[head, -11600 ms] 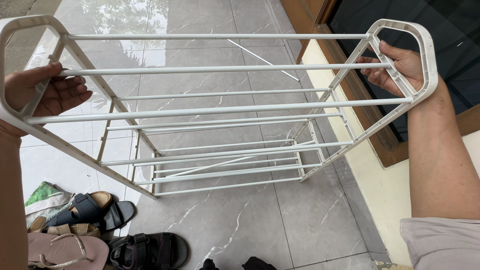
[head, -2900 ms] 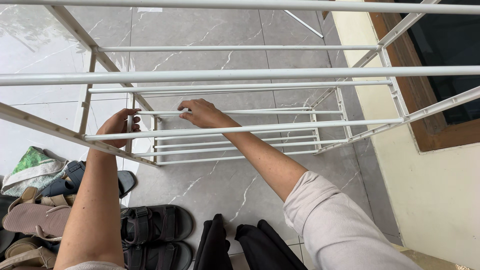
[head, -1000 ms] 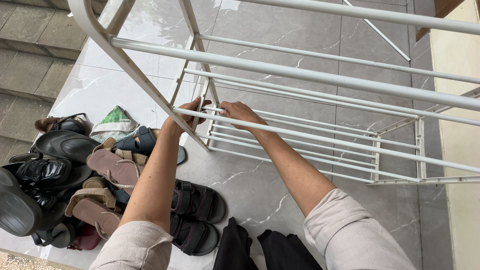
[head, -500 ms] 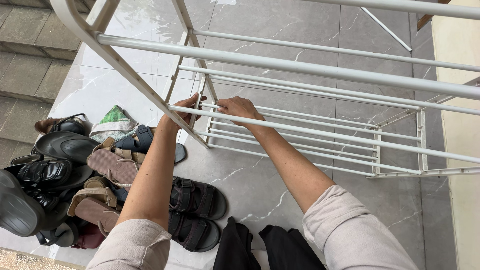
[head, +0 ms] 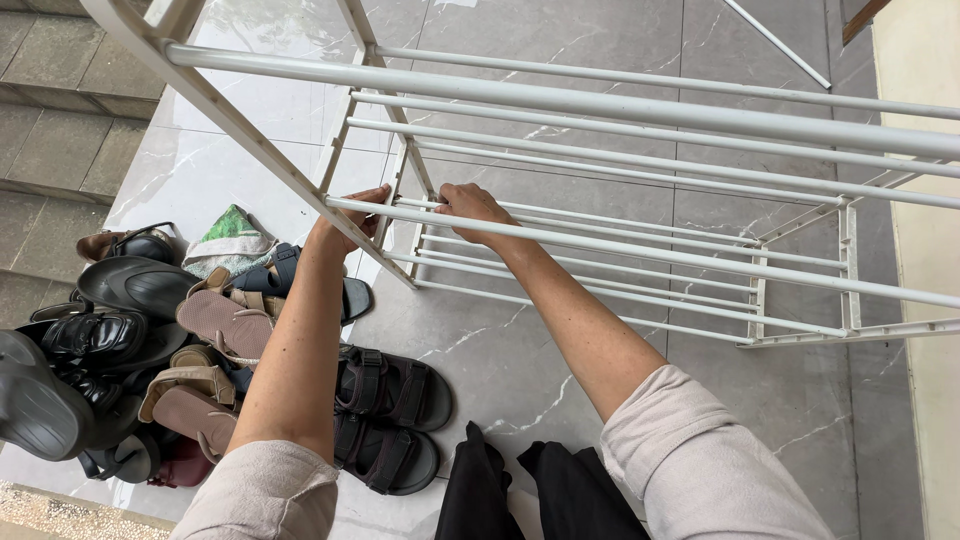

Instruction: The person assembles a white metal shoe rack by inserting horizontal bars into the frame slots. They adjust the bars to ensure they are seated correctly and secure the structure by hand.

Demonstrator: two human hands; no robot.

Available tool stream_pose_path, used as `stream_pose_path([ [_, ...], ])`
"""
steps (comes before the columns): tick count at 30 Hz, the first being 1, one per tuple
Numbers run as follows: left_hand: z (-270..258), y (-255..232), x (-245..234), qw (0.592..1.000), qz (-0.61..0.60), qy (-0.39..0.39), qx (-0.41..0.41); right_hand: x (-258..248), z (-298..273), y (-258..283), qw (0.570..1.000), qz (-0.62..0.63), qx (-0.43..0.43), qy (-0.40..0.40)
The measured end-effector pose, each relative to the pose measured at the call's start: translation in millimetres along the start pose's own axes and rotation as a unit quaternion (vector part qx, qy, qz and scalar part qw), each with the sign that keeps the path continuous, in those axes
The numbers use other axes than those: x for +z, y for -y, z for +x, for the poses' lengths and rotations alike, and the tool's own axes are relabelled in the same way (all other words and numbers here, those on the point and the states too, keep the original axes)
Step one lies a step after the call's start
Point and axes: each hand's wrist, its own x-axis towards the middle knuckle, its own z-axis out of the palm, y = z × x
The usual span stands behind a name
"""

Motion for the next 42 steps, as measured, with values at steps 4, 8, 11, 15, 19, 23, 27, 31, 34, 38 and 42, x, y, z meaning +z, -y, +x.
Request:
stream_pose_path([
  [4, 5, 1, -2, 1.000, 0.001, 0.006, -0.011, -3, -5, 6, 0.999, -0.006, 0.047, 0.002],
  [8, -5, -3, 4, 0.999, 0.030, -0.029, -0.007, -5, -9, 7, 0.999, -0.015, 0.040, -0.014],
  [11, -15, -10, 10, 0.997, 0.059, -0.049, -0.003, -6, -9, 8, 0.999, 0.000, 0.044, -0.008],
  [15, -25, -16, 17, 0.996, 0.077, -0.052, 0.001, -6, -6, 5, 0.999, -0.013, 0.032, -0.008],
  [19, -31, -18, 20, 0.993, 0.099, -0.067, -0.006, -4, -2, 0, 1.000, 0.000, 0.006, -0.013],
  [23, -32, -17, 21, 0.993, 0.093, -0.067, 0.008, -4, -1, -2, 1.000, 0.015, 0.005, -0.001],
  [27, -27, -13, 17, 0.996, 0.071, -0.058, 0.005, -3, -1, -1, 1.000, 0.005, -0.007, -0.009],
  [31, -20, -7, 13, 0.999, 0.043, -0.030, 0.015, -6, -6, 5, 1.000, -0.005, 0.002, -0.015],
  [34, -21, -5, 15, 0.998, 0.042, -0.035, 0.031, -8, -8, 11, 0.999, -0.032, -0.002, -0.044],
  [38, -23, -4, 19, 0.998, -0.010, 0.005, 0.065, -11, -8, 12, 0.999, -0.024, 0.017, -0.011],
  [42, -29, -9, 22, 0.999, -0.001, -0.004, 0.052, -11, -7, 17, 0.999, -0.010, 0.038, 0.002],
])
